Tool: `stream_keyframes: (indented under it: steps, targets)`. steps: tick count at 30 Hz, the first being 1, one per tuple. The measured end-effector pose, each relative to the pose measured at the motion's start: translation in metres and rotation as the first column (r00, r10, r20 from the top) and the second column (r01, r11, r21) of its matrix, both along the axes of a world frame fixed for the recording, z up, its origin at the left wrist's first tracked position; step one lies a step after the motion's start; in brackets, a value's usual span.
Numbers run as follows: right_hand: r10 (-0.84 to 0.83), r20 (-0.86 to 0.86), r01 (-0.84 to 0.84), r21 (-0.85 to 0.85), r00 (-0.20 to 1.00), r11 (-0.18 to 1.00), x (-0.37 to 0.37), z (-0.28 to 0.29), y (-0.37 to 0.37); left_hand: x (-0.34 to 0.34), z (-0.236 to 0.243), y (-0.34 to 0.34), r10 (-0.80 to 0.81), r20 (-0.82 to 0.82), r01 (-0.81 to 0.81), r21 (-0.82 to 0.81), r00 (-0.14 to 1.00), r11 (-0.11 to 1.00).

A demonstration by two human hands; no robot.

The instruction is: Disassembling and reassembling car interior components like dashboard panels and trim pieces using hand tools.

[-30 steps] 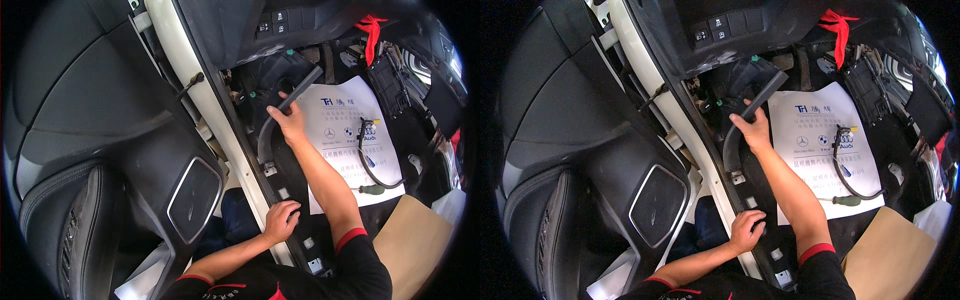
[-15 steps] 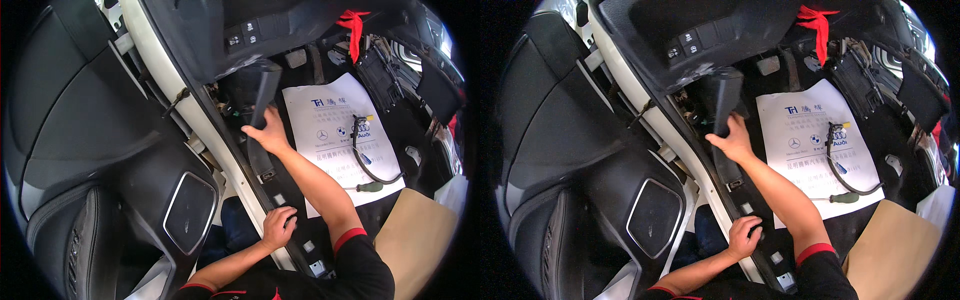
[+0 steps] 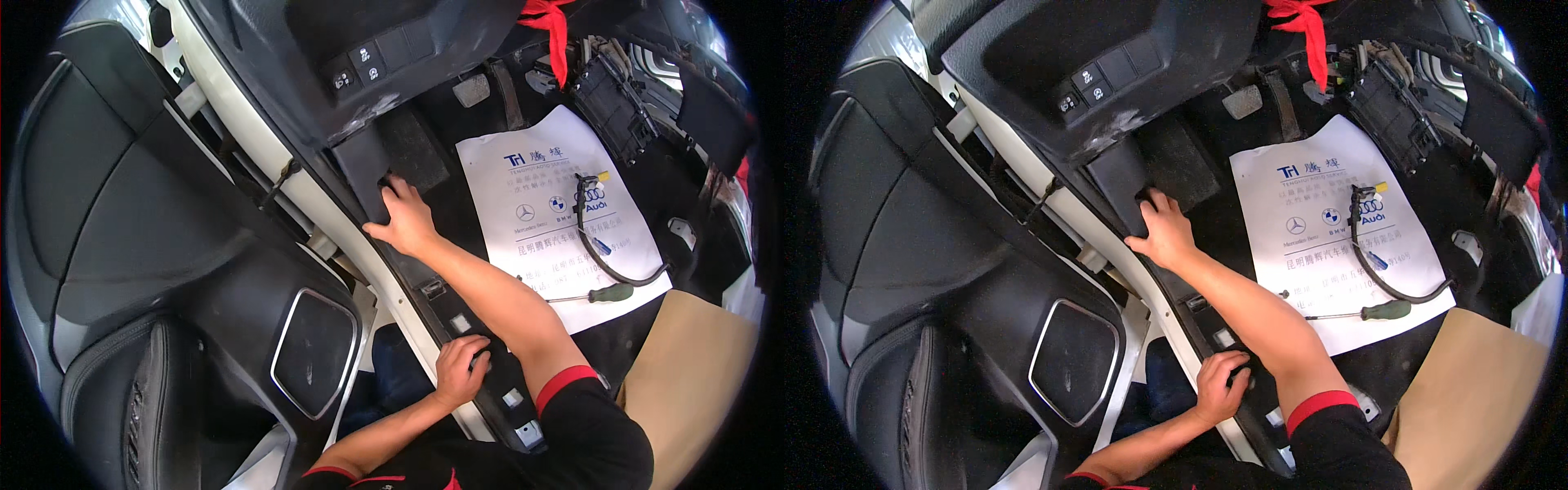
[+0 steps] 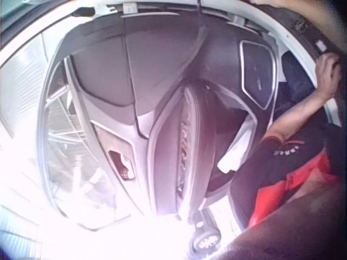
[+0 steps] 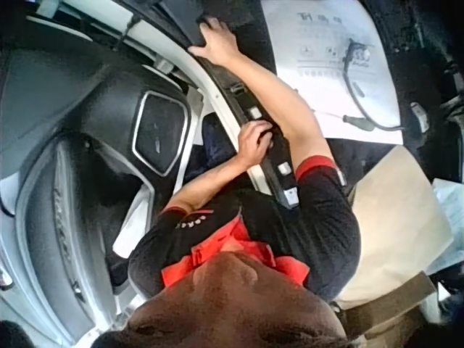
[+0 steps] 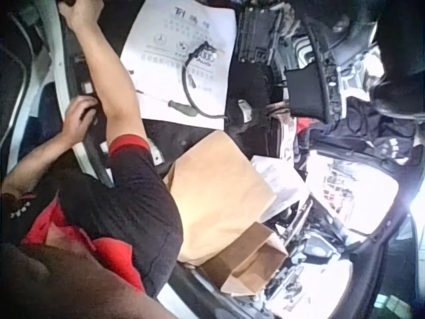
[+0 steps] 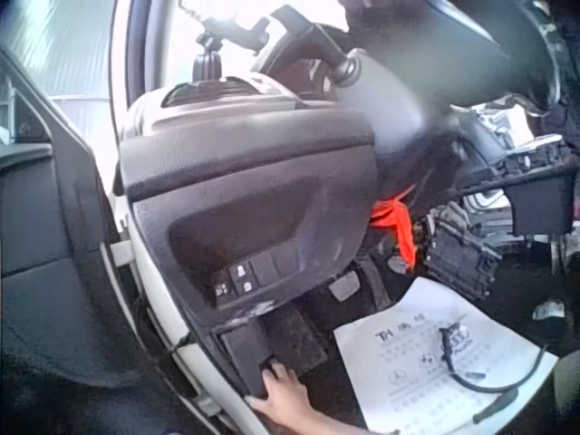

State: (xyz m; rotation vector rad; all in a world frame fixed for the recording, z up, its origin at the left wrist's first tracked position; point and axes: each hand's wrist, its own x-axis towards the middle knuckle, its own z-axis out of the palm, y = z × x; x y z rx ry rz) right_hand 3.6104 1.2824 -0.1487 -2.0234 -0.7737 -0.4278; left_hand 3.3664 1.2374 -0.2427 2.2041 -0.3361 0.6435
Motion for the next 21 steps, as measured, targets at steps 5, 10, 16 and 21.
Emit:
stream_keyframes:
  steps: [5,10,16,21]
  targets:
    - [-0.046,0.055,0.043,0.049,0.997,0.998,-0.007,-0.01,0.003,0.0,0.0,0.001,0.009,-0.026,-0.008,0.04,1.0,0.999]
    - [0.027,0.094,-0.044,0.181,0.995,0.983,0.007,-0.019,0.004,-0.001,-0.003,-0.002,-0.008,-0.053,0.011,0.053,0.999,0.999]
    - [0.152,-0.159,-0.071,0.424,0.976,0.903,-0.008,-0.064,-0.013,-0.002,-0.007,-0.002,0.022,-0.095,-0.012,0.098,0.995,0.995]
    - [0.069,-0.325,-0.016,0.165,0.943,0.986,-0.016,-0.079,-0.012,-0.001,-0.015,-0.006,0.022,-0.134,-0.007,0.117,0.991,0.993]
